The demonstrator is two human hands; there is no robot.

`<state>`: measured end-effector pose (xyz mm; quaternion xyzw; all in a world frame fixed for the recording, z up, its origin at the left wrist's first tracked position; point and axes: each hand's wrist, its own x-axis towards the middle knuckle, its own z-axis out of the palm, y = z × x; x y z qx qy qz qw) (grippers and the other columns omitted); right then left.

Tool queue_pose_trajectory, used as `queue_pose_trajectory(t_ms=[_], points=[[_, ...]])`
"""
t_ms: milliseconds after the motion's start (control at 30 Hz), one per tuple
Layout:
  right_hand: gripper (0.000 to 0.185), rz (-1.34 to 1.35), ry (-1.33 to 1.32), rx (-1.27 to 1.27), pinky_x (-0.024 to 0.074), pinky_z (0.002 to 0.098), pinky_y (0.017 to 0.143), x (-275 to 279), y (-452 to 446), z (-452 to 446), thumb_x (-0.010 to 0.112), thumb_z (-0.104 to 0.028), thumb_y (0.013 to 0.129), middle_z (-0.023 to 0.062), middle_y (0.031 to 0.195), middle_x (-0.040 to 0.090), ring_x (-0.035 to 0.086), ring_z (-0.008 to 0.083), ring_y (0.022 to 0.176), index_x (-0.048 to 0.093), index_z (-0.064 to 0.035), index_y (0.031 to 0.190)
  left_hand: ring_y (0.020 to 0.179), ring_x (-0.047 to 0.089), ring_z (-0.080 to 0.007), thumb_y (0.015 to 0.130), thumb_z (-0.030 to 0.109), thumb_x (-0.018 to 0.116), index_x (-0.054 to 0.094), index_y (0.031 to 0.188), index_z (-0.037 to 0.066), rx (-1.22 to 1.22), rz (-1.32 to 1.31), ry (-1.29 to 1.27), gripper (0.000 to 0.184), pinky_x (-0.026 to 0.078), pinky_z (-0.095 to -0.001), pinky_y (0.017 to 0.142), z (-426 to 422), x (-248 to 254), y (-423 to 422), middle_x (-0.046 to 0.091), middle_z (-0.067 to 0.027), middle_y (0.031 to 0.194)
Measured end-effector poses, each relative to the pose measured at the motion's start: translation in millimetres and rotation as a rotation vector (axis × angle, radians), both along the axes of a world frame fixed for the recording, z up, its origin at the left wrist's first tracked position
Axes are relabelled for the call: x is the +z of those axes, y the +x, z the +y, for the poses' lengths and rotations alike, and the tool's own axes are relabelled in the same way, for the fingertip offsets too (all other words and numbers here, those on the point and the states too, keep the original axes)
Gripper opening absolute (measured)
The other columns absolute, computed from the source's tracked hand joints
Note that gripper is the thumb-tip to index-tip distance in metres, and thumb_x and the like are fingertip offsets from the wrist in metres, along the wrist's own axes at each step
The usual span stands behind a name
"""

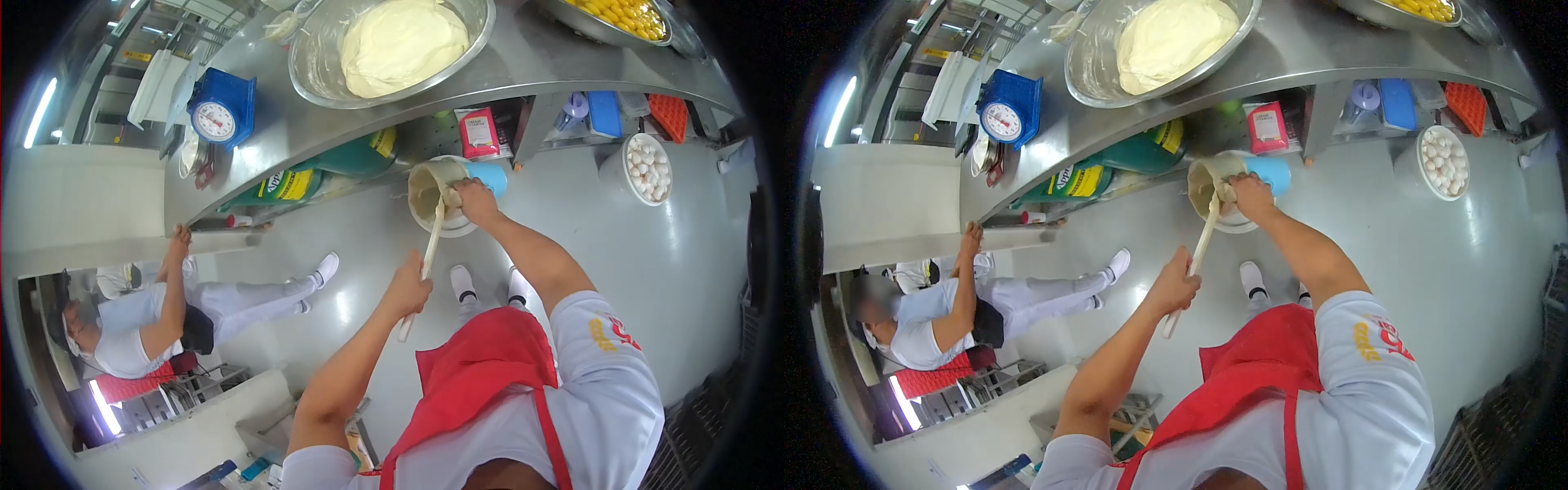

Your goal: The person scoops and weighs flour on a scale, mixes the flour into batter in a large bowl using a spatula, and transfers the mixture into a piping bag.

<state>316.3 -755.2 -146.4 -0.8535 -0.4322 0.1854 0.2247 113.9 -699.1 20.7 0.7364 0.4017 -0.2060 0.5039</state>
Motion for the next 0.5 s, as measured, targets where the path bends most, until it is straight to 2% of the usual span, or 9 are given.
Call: queue_pose_trajectory(t_ms=[33, 100, 133, 233, 300, 333, 400, 433, 500], points=[[0.034, 0.031, 0.021, -0.043, 0.0477, 0.0426, 0.083, 3.9, 1.9, -2.8, 0.064, -0.008, 0.072, 0.0117, 0.107, 0.058, 0.054, 0.0319, 0.102, 0.059, -0.0096, 0.106, 0.045, 0.048, -0.0167, 0.078, 0.003, 0.052, 0.032, 0.089, 0.005, 0.007, -0.008, 0.000, 0.023, 0.039, -0.0313, 0.037, -6.3, -1.1, -9.0, 0.049, -0.0092, 0.063], [0.034, 0.051, 0.049, -0.097, 0.0478, 0.0424, 0.082, 12.0, 10.6, -5.2, 0.067, -0.010, 0.072, 0.0121, 0.106, 0.058, 0.054, 0.0326, 0.101, 0.059, -0.0095, 0.105, 0.047, 0.054, -0.0257, 0.078, 0.003, 0.052, 0.037, 0.095, 0.002, -0.074, -0.085, 0.170, 0.023, 0.042, -0.0373, 0.040, -9.8, -7.6, -21.5, 0.052, -0.0165, 0.066], [0.036, 0.076, 0.072, -0.137, 0.0480, 0.0423, 0.081, 15.1, 13.7, -5.6, 0.070, -0.012, 0.070, 0.0128, 0.104, 0.059, 0.056, 0.0335, 0.099, 0.059, -0.0084, 0.104, 0.047, 0.054, -0.0257, 0.078, 0.003, 0.052, 0.037, 0.095, 0.002, -0.080, -0.091, 0.170, 0.023, 0.042, -0.0373, 0.040, -13.2, 1.8, -22.9, 0.052, -0.0165, 0.066], [0.039, 0.123, 0.129, -0.236, 0.0480, 0.0423, 0.079, 17.3, 25.7, -11.3, 0.074, -0.012, 0.066, 0.0147, 0.099, 0.061, 0.058, 0.0348, 0.093, 0.059, -0.0060, 0.101, 0.048, 0.053, -0.0199, 0.080, 0.003, 0.051, 0.037, 0.096, 0.004, 0.032, -0.075, 0.086, 0.022, 0.041, -0.0313, 0.040, -22.1, 35.6, -35.2, 0.053, -0.0130, 0.068], [0.040, 0.148, 0.169, -0.302, 0.0480, 0.0425, 0.077, 14.8, 33.6, -14.0, 0.076, -0.011, 0.064, 0.0159, 0.096, 0.063, 0.060, 0.0353, 0.090, 0.059, -0.0046, 0.100, 0.049, 0.050, -0.0123, 0.083, 0.002, 0.052, 0.037, 0.097, 0.005, 0.192, -0.121, -0.053, 0.020, 0.040, -0.0260, 0.041, -26.6, 50.7, -51.1, 0.054, -0.0080, 0.071], [0.041, 0.221, 0.228, -0.323, 0.0481, 0.0417, 0.076, 11.3, 38.1, -18.4, 0.076, -0.011, 0.064, 0.0169, 0.094, 0.064, 0.060, 0.0350, 0.089, 0.059, -0.0038, 0.100, 0.049, 0.050, -0.0123, 0.083, 0.002, 0.052, 0.037, 0.097, 0.005, 0.191, -0.124, -0.052, 0.020, 0.040, -0.0260, 0.041, -29.9, 51.9, -60.6, 0.054, -0.0080, 0.071], [0.041, 0.293, 0.283, -0.347, 0.0482, 0.0409, 0.075, 8.2, 40.0, -31.6, 0.076, -0.010, 0.063, 0.0179, 0.093, 0.064, 0.061, 0.0348, 0.089, 0.060, -0.0030, 0.100, 0.048, 0.047, -0.0072, 0.086, 0.001, 0.050, 0.038, 0.097, 0.006, 0.304, -0.326, -0.049, 0.018, 0.039, -0.0227, 0.041, -38.5, 42.2, -83.6, 0.054, -0.0044, 0.073], [0.042, 0.377, 0.409, -0.301, 0.0484, 0.0399, 0.075, 9.8, 36.3, -38.8, 0.076, -0.009, 0.063, 0.0180, 0.093, 0.065, 0.062, 0.0340, 0.089, 0.060, -0.0031, 0.101, 0.047, 0.045, -0.0060, 0.088, 0.002, 0.051, 0.038, 0.099, 0.006, 0.307, -0.396, -0.020, 0.018, 0.038, -0.0212, 0.040, -38.7, 29.3, -93.2, 0.055, -0.0047, 0.075], [0.042, 0.455, 0.530, -0.248, 0.0486, 0.0389, 0.075, 15.3, 24.9, -49.4, 0.076, -0.009, 0.064, 0.0181, 0.094, 0.065, 0.062, 0.0333, 0.089, 0.060, -0.0032, 0.103, 0.049, 0.047, -0.0079, 0.087, 0.002, 0.052, 0.039, 0.100, 0.005, 0.340, -0.417, 0.045, 0.018, 0.040, -0.0238, 0.042, -44.2, 5.7, -99.2, 0.055, -0.0058, 0.076]])
